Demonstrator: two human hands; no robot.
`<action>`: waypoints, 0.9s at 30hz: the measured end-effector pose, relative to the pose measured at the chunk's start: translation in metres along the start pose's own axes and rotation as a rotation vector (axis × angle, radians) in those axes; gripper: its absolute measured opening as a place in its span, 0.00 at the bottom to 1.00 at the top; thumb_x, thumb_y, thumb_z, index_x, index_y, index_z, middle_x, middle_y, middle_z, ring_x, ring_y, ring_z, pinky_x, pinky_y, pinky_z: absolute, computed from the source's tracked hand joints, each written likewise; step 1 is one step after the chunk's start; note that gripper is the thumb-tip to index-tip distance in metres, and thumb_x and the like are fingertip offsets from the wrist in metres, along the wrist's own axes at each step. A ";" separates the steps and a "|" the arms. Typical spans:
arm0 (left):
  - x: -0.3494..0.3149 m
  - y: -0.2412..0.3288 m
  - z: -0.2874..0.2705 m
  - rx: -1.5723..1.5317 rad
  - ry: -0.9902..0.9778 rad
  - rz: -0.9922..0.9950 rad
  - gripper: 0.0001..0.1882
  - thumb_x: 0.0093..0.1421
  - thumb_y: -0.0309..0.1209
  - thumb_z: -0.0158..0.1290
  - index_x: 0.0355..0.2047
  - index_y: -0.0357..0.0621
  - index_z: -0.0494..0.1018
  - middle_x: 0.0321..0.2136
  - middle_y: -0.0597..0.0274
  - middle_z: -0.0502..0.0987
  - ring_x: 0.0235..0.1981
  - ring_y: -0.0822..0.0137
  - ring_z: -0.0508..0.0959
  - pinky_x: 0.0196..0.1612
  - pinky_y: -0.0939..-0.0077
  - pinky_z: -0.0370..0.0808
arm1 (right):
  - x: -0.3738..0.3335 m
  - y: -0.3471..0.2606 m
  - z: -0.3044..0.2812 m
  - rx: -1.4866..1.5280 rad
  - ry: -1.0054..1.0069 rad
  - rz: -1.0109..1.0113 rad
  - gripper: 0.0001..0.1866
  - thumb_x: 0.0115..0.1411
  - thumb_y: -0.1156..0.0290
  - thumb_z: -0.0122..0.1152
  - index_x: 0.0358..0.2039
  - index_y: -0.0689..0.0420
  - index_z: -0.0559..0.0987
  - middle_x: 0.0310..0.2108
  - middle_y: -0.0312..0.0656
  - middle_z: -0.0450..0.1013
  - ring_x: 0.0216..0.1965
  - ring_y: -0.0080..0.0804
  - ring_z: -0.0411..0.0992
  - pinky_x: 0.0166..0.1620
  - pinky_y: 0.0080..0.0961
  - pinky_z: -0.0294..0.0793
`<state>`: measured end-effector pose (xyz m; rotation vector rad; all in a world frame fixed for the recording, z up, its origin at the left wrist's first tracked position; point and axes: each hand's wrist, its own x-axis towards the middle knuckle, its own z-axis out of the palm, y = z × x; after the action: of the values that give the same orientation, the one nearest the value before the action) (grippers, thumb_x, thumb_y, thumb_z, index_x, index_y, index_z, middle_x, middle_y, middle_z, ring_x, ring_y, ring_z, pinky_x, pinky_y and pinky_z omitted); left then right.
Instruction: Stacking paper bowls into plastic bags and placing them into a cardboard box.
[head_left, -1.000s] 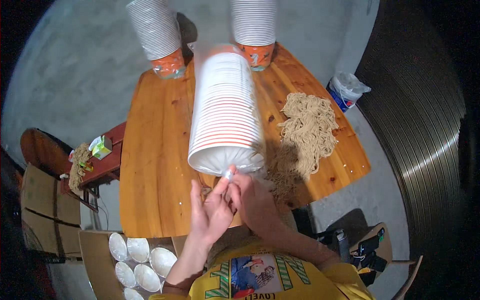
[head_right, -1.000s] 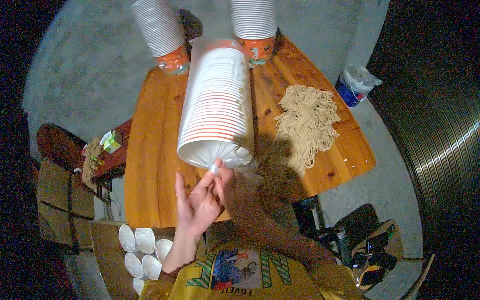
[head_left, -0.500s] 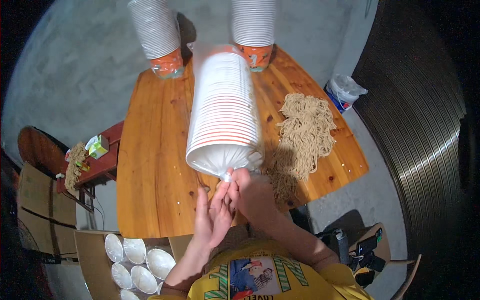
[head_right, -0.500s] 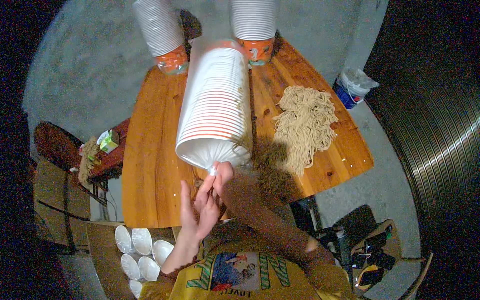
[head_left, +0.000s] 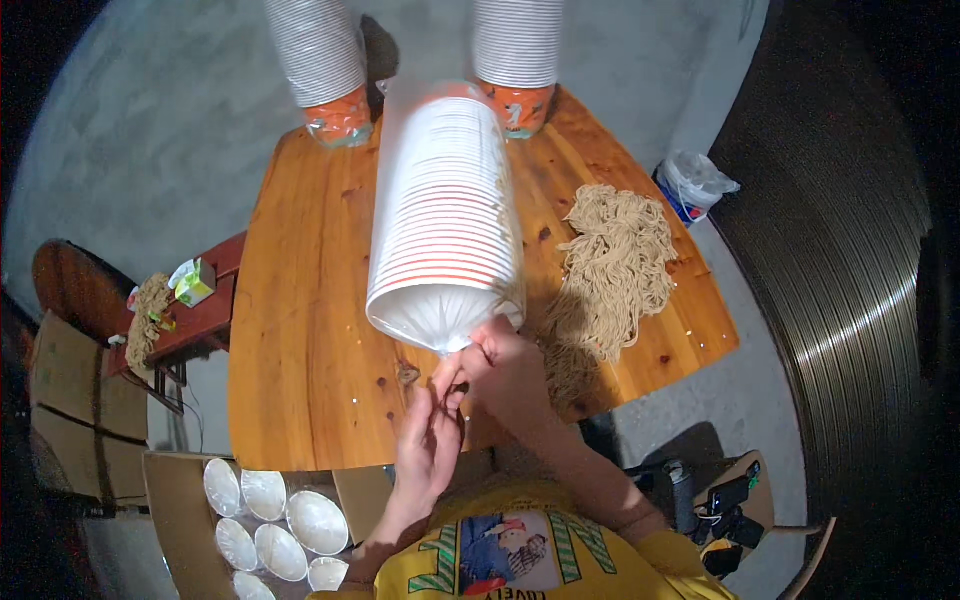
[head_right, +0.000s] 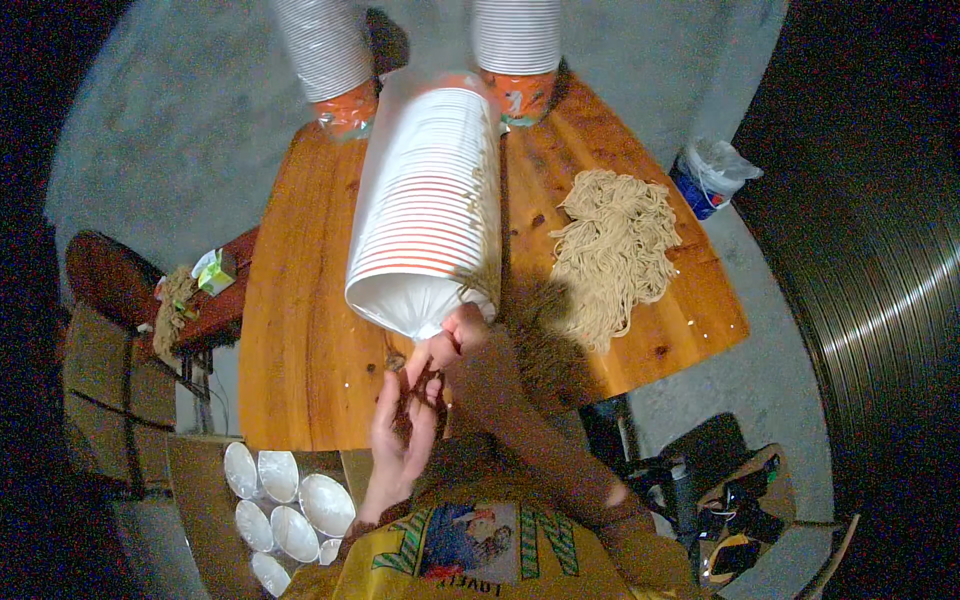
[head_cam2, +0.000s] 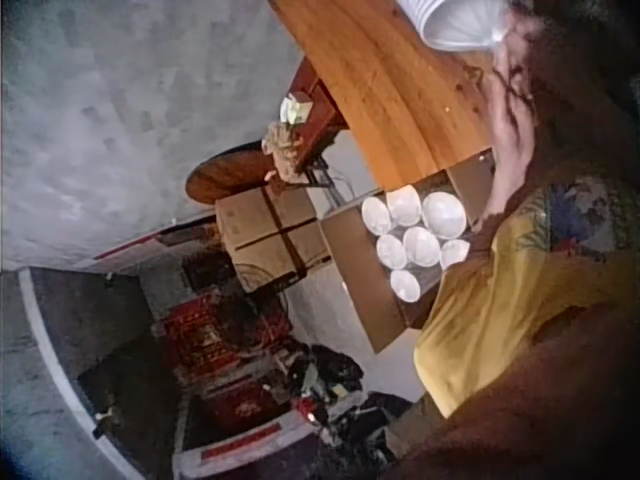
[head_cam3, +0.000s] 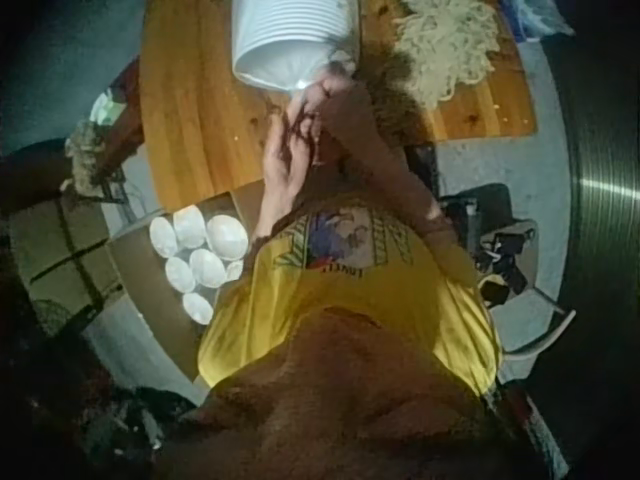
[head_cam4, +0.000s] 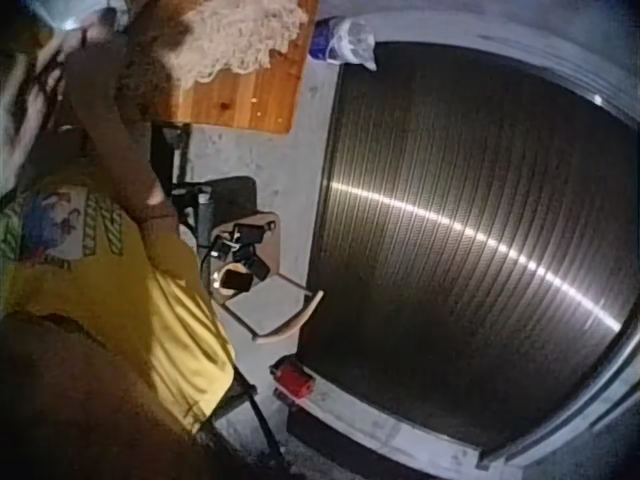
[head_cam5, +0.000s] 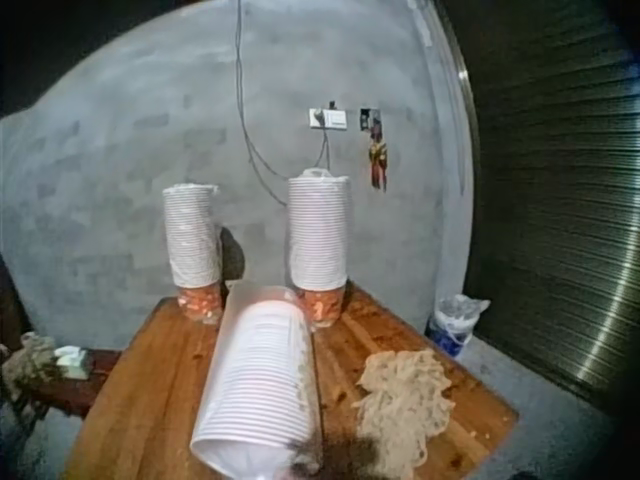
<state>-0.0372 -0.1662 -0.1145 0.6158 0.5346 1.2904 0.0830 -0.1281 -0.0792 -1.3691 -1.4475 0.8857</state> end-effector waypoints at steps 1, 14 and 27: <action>0.001 0.001 0.001 0.023 -0.025 0.030 0.28 0.68 0.43 0.34 0.57 0.31 0.59 0.53 0.56 0.67 0.50 0.68 0.66 0.56 0.74 0.57 | 0.000 -0.001 0.001 0.047 -0.003 0.034 0.08 0.55 0.69 0.50 0.30 0.61 0.70 0.17 0.47 0.71 0.20 0.36 0.74 0.26 0.33 0.73; 0.005 -0.015 -0.014 1.158 -0.014 0.807 0.04 0.60 0.21 0.48 0.34 0.40 0.65 0.30 0.56 0.70 0.32 0.61 0.72 0.38 0.71 0.69 | 0.000 0.011 0.013 0.018 0.083 0.027 0.07 0.53 0.70 0.53 0.26 0.61 0.70 0.18 0.48 0.71 0.20 0.37 0.72 0.28 0.34 0.71; -0.011 -0.002 -0.016 1.334 0.012 0.929 0.08 0.53 0.18 0.50 0.31 0.40 0.64 0.30 0.54 0.71 0.30 0.56 0.71 0.35 0.69 0.69 | -0.019 0.026 0.008 0.008 -0.167 -0.142 0.09 0.54 0.69 0.58 0.29 0.62 0.73 0.22 0.42 0.70 0.27 0.26 0.70 0.31 0.24 0.69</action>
<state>-0.0487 -0.1749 -0.1274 2.1445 1.1996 1.6648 0.0827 -0.1430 -0.1093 -1.1920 -1.6451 0.9300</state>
